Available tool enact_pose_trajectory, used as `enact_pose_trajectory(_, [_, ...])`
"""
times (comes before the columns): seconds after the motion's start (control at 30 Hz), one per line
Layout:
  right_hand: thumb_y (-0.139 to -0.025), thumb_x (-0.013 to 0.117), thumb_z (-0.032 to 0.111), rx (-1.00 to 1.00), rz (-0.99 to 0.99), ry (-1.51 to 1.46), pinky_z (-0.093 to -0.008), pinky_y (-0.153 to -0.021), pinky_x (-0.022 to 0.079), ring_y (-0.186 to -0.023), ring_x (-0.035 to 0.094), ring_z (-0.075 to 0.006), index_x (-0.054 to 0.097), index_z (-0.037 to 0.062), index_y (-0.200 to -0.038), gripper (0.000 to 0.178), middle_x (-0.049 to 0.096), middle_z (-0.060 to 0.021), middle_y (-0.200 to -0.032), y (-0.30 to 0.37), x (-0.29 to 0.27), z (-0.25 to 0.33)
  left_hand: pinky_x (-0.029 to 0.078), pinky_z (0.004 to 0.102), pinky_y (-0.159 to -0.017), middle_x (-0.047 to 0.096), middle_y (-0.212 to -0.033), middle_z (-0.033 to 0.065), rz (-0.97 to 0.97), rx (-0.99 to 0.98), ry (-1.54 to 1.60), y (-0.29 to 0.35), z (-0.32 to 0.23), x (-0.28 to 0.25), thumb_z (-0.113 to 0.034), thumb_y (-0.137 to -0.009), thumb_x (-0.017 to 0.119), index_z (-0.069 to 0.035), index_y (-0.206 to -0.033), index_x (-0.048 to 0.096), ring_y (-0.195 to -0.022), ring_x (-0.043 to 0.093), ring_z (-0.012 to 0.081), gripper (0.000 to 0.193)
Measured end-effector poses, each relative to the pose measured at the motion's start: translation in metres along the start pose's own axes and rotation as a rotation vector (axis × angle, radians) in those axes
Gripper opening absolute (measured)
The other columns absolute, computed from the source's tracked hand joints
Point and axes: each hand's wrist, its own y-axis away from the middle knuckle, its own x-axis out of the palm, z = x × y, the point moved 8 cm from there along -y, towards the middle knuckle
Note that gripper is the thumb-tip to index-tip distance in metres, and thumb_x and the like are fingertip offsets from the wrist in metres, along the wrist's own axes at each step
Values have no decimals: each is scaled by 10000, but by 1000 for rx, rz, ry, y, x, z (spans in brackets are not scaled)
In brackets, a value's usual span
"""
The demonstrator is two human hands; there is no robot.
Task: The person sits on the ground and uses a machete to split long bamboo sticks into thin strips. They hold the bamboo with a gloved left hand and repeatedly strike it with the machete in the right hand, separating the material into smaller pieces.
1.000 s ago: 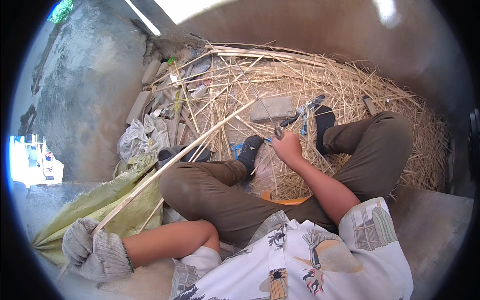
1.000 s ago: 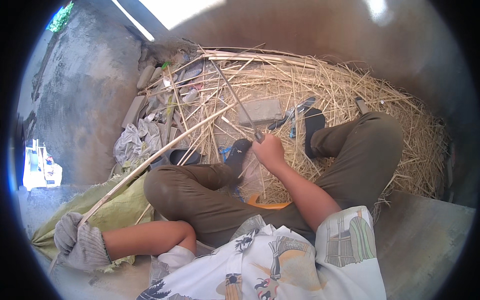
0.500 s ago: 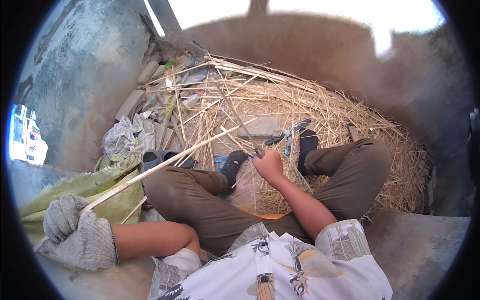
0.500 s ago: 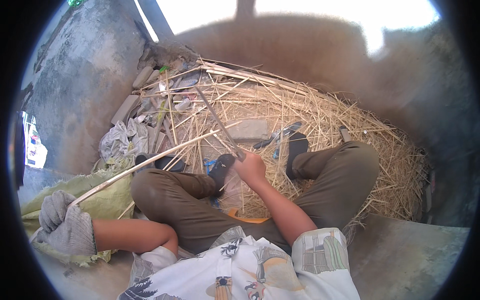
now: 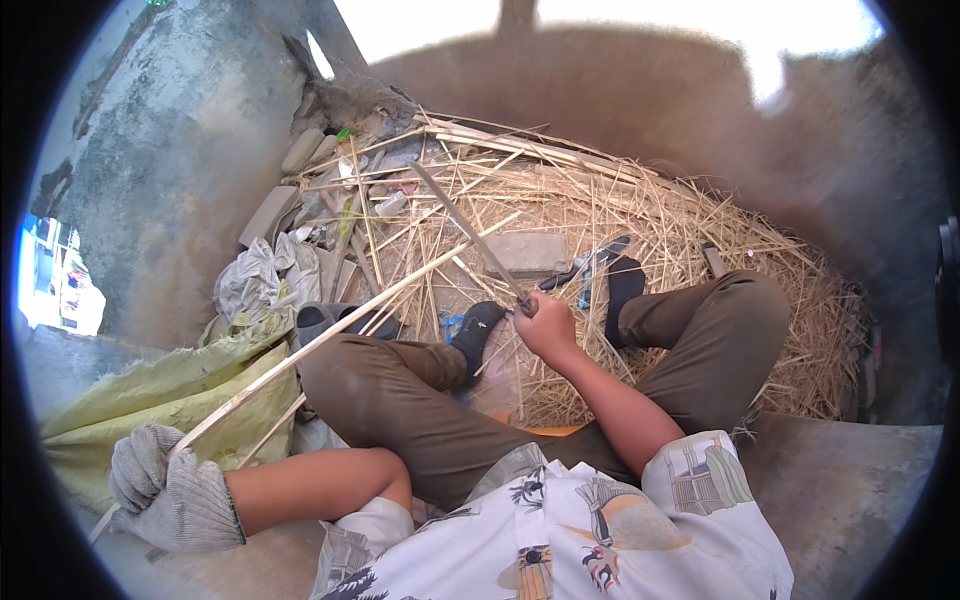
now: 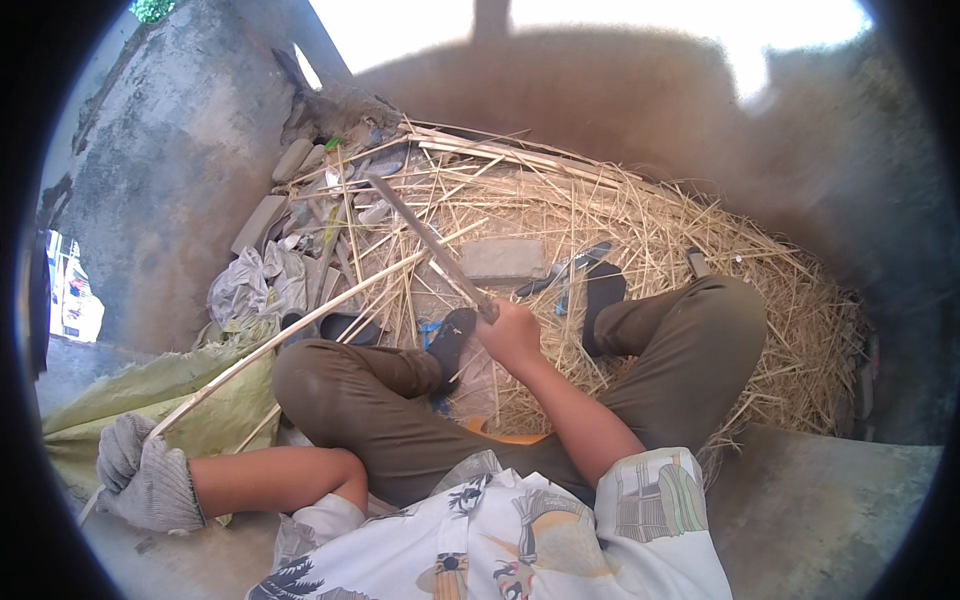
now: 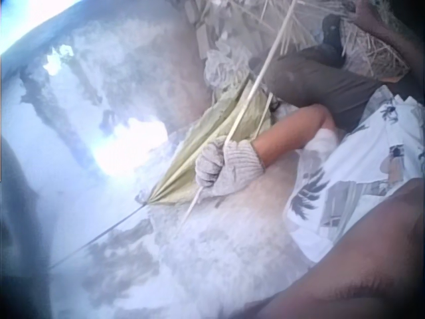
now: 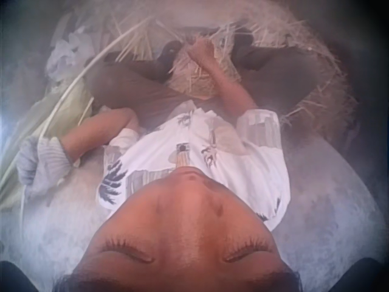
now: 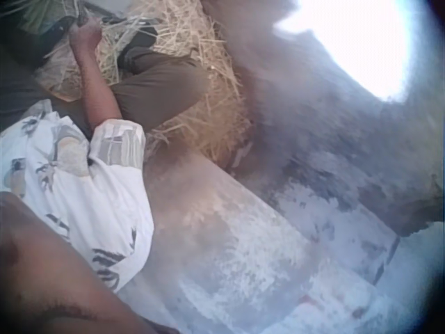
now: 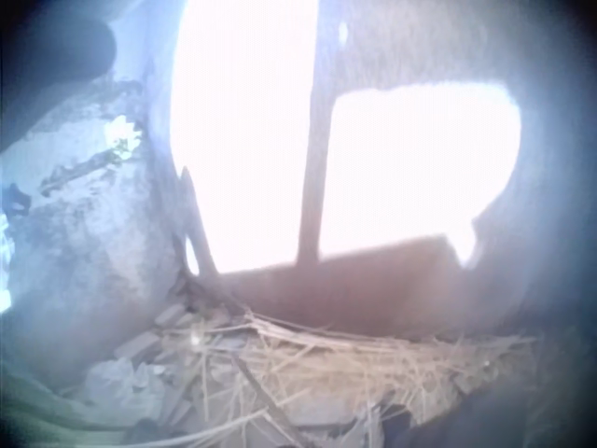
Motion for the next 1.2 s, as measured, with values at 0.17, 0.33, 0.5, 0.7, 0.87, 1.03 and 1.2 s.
enact_pose_trajectory(0.17, [-826,638,270,367,-8,57,-486,-772,545,-852,696,-409,725,37,-891,257,713,-228,-867,-1,-5,-49,286,274,-450,341,-527,-57,3,-33,-46,0,1,5,-608,-993,393,-193,-571,378,-431,339,98,592])
enact_pose_trajectory(0.33, [-825,662,269,9,-10,8,-485,-730,539,-785,686,-414,704,29,-871,248,691,-222,-780,3,0,7,286,270,-452,340,-527,-58,18,-20,-16,-3,6,7,-614,-983,410,-191,-569,381,-434,338,97,592])
enact_pose_trajectory(0.5, [-814,687,247,-50,-29,20,-471,-671,535,-710,676,-414,690,23,-855,228,673,-215,-717,-3,4,-10,283,275,-444,343,-513,-56,-32,-18,-23,-2,-12,-5,-596,-976,429,-189,-561,375,-432,341,96,583])
enact_pose_trajectory(0.7, [-784,664,182,483,-270,-160,-445,-541,512,-535,647,-310,636,-25,-766,210,648,-159,-643,-19,4,-116,254,294,-438,318,-518,-44,-82,-133,79,-15,-5,-28,-561,-975,422,-195,-550,330,-425,305,111,568])
enact_pose_trajectory(0.87, [-760,624,89,724,-221,-771,-348,-368,348,-385,396,-147,496,64,-702,142,429,-21,-565,-23,6,-87,238,285,-407,286,-496,-46,-33,-79,20,-12,19,-4,-643,-971,371,-205,-532,319,-405,275,111,622])
enact_pose_trajectory(1.03, [-776,591,68,900,-212,-884,-329,-398,323,-418,362,-125,486,82,-760,107,395,-6,-568,-9,21,-106,222,265,-395,302,-491,-62,381,-326,133,-9,102,59,-721,-958,430,-216,-516,364,-404,273,83,675])
enact_pose_trajectory(1.2, [-776,597,66,926,-112,-851,-329,-401,320,-425,364,-122,487,83,-773,111,401,-7,-578,3,36,-109,188,276,-423,270,-499,-59,319,-454,140,24,236,76,-774,-887,503,-189,-543,329,-447,206,88,700])
